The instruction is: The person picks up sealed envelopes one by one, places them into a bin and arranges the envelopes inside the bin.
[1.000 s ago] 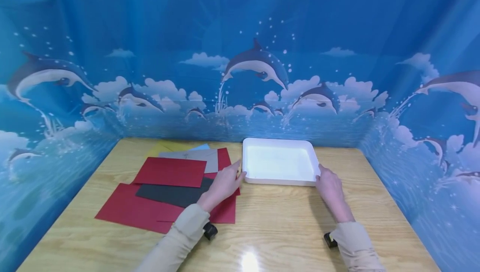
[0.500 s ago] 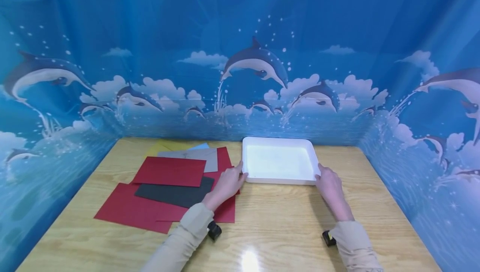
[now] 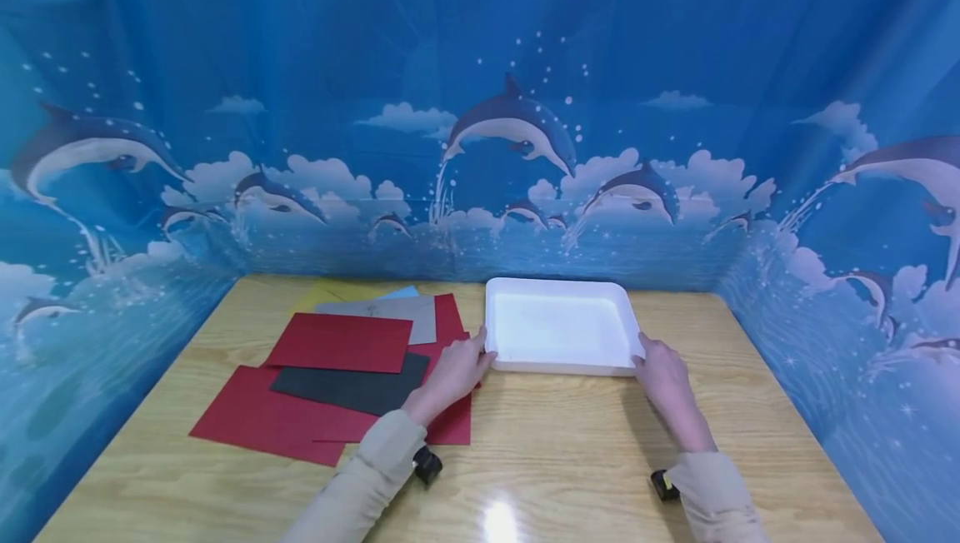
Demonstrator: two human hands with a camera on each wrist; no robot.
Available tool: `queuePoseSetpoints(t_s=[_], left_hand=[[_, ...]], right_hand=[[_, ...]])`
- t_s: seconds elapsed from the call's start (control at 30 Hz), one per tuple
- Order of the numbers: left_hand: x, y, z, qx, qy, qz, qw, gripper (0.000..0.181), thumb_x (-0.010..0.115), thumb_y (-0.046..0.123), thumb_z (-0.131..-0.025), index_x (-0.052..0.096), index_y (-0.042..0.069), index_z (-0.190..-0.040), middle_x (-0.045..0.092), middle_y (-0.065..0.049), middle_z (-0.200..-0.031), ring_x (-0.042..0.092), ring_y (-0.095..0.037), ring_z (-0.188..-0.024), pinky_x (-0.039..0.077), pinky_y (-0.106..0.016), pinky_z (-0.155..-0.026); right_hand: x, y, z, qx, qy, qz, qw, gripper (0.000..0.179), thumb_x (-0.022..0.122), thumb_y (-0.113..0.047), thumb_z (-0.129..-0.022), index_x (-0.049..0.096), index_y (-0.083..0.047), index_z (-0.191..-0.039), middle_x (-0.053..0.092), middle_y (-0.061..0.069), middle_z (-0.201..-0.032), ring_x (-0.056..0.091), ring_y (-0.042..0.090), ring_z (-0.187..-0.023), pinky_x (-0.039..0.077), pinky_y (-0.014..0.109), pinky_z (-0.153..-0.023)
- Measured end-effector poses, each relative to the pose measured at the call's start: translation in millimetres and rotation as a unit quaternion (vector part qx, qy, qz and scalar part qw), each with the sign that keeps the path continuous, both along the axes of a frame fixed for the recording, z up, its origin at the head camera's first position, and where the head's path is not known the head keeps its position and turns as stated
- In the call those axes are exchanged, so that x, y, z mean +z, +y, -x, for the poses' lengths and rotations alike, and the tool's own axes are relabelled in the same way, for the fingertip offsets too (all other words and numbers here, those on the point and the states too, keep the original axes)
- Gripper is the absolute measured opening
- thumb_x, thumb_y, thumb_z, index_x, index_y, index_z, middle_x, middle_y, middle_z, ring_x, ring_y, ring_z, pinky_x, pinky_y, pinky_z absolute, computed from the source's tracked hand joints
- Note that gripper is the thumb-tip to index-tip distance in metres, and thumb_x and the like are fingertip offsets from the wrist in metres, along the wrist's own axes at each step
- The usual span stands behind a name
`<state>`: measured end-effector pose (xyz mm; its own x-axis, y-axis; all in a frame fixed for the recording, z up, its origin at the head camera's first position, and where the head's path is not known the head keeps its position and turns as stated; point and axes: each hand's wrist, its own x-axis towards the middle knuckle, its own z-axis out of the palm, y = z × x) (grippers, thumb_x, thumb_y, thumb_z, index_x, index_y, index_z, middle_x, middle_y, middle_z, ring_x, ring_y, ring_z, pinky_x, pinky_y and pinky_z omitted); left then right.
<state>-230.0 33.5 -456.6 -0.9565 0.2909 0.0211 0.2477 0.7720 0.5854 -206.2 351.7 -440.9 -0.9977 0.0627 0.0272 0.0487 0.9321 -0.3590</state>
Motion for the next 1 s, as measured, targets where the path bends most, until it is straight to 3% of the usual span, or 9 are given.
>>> queuePoseSetpoints(t_s=[0.17,0.33,0.63,0.87,1.0], left_hand=[[0.4,-1.6,-5.6,0.000,-0.011,-0.001,0.9999,0.065,0.067,0.026,-0.100,0.040,-0.002,-0.153,0.050,-0.003,-0.056,0.041,-0.013,-0.041,0.033,-0.020,-0.044],[0.3,-5.1,-10.9,-0.009,-0.002,0.011,0.9999,0.067,0.070,0.026,-0.097,0.043,-0.002,-0.151,0.050,-0.002,-0.057,0.044,-0.012,-0.043,0.035,-0.019,-0.046],[2.9,-11.2,-23.0,-0.020,-0.008,0.006,0.9998,0.065,0.071,0.025,-0.096,0.046,-0.002,-0.149,0.050,0.000,-0.063,0.055,-0.009,-0.054,0.053,-0.020,-0.063],[2.1,-11.8,-33.2,-0.010,-0.021,-0.003,0.9997,0.067,0.072,0.025,-0.096,0.045,-0.001,-0.150,0.049,-0.001,-0.059,0.050,-0.012,-0.046,0.038,-0.019,-0.047],[2.0,-12.4,-38.2,-0.010,-0.014,-0.006,0.9998,0.066,0.072,0.024,-0.096,0.044,-0.002,-0.150,0.048,-0.001,-0.059,0.048,-0.011,-0.046,0.037,-0.018,-0.046]], right_hand=[[2.2,-3,-5.7,-0.006,-0.007,-0.003,0.9999,0.049,0.057,-0.003,-0.099,0.041,0.023,-0.137,0.046,0.045,-0.133,0.047,0.061,-0.121,0.043,0.066,-0.098],[0.1,-3,-12.0,-0.002,0.005,-0.002,1.0000,0.049,0.058,-0.002,-0.097,0.043,0.023,-0.136,0.048,0.045,-0.131,0.049,0.061,-0.119,0.044,0.066,-0.097],[-0.4,-4,-24.1,0.012,0.016,-0.007,0.9998,0.049,0.060,-0.002,-0.096,0.044,0.023,-0.135,0.050,0.046,-0.128,0.050,0.062,-0.116,0.045,0.066,-0.095],[1.2,-5,-34.6,0.020,0.026,-0.010,0.9994,0.049,0.062,-0.002,-0.095,0.046,0.024,-0.134,0.053,0.046,-0.124,0.054,0.061,-0.112,0.047,0.065,-0.090],[0.6,-5,-40.9,0.022,0.033,-0.009,0.9992,0.049,0.063,-0.003,-0.095,0.046,0.023,-0.134,0.053,0.045,-0.125,0.053,0.060,-0.114,0.047,0.066,-0.091]])
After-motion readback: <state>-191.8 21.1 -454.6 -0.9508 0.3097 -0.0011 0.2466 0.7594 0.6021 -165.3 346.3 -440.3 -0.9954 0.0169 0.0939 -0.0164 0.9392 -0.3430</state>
